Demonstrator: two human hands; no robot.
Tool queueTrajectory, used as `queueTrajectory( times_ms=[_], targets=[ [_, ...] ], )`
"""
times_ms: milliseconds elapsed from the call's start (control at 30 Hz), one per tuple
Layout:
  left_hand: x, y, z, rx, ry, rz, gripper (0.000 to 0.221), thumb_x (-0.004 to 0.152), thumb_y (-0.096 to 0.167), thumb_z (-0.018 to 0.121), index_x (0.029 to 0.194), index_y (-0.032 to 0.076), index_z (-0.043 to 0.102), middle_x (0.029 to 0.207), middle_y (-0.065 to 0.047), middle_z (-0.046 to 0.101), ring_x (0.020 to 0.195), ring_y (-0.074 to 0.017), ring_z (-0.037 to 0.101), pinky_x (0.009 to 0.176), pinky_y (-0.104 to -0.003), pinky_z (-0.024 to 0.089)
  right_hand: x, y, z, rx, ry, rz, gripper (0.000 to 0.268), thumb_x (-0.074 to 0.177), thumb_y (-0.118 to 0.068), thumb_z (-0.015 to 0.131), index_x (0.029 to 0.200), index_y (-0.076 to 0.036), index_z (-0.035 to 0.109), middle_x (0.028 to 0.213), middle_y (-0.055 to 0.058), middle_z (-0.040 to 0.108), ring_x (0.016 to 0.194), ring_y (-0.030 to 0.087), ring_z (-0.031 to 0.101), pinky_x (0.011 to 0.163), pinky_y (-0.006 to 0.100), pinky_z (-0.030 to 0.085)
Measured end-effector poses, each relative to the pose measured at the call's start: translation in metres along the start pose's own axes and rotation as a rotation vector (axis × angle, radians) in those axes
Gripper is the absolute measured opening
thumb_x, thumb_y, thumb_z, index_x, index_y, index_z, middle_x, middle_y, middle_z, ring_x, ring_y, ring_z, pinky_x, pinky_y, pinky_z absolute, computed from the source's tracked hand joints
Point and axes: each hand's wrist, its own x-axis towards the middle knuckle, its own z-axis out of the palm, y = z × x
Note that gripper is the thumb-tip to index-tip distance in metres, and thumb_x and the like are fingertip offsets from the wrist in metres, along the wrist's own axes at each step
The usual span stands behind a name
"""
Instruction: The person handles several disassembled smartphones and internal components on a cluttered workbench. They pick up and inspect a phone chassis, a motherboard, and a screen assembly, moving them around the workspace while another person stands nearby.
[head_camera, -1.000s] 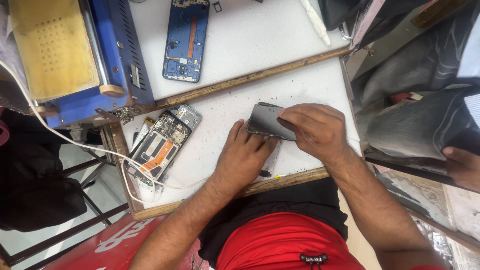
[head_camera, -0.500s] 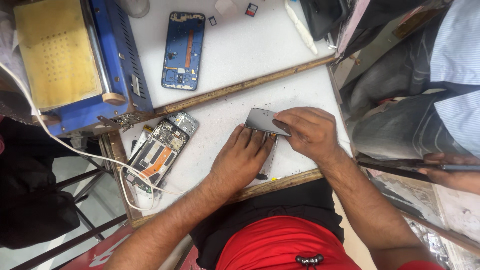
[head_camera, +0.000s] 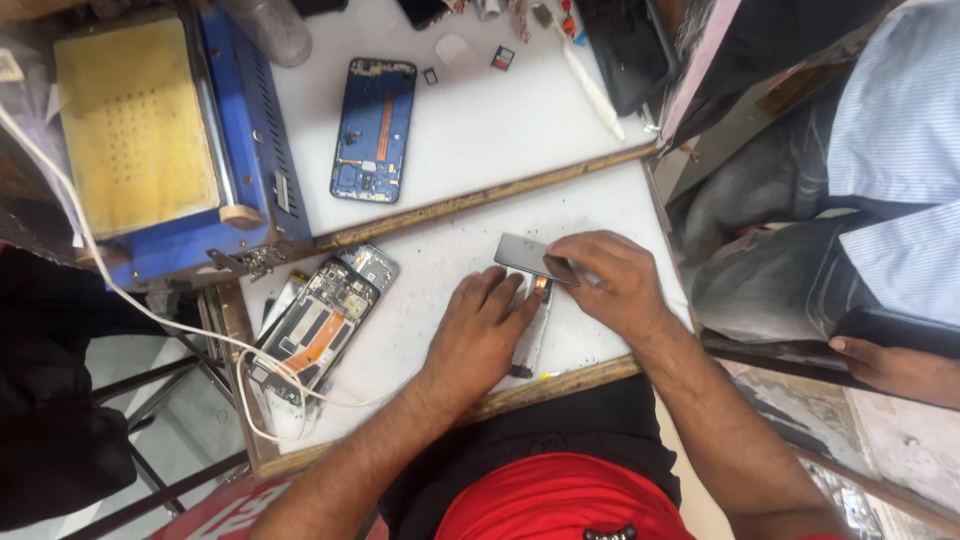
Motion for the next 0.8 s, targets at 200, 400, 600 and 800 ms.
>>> queueTrajectory(
  times_ms=[200,400,600,800],
  targets=[
    [0.001,0.003,-0.002,-0.016,-0.009,-0.007,0.051,0.080,0.004,0.063,0.131,0.006,0.067,0.130,-0.021,0.061,0.121,-0.0426,0.052,0.109,-0.058,0.041,-0.001,-0.003,-0.003,-0.069,0.006,-0.059,0.030,0.080,0.011,0.075,0.104,-0.007,0.074,0.100,0.010,0.076,0.095,0.027,0.075,0.083,0.037,0.062],
    [0.001,-0.003,0.000,-0.022,-0.017,-0.016,0.049,0.085,0.007,0.063,0.134,0.006,0.066,0.133,-0.020,0.060,0.127,-0.0409,0.052,0.112,-0.058,0.041,0.007,-0.004,-0.002,-0.014,0.007,-0.061,0.029,0.082,0.010,0.074,0.106,-0.006,0.073,0.100,0.010,0.075,0.093,0.027,0.075,0.080,0.035,0.062],
    [0.007,-0.002,0.001,0.038,-0.021,-0.018,0.045,0.089,0.010,0.063,0.133,0.009,0.066,0.137,-0.019,0.060,0.134,-0.0396,0.050,0.115,-0.059,0.038,0.012,-0.006,-0.004,-0.043,0.034,-0.054,0.024,0.083,-0.001,0.085,0.103,-0.007,0.073,0.098,0.008,0.076,0.091,0.024,0.075,0.076,0.033,0.061],
    [0.004,0.003,0.000,0.053,-0.030,-0.017,0.045,0.088,0.010,0.063,0.133,0.008,0.067,0.137,-0.021,0.059,0.132,-0.0405,0.050,0.113,-0.058,0.039,0.006,-0.003,-0.003,-0.059,0.049,-0.040,0.023,0.084,-0.004,0.087,0.102,-0.008,0.073,0.098,0.006,0.076,0.092,0.021,0.075,0.077,0.031,0.062]
  ],
)
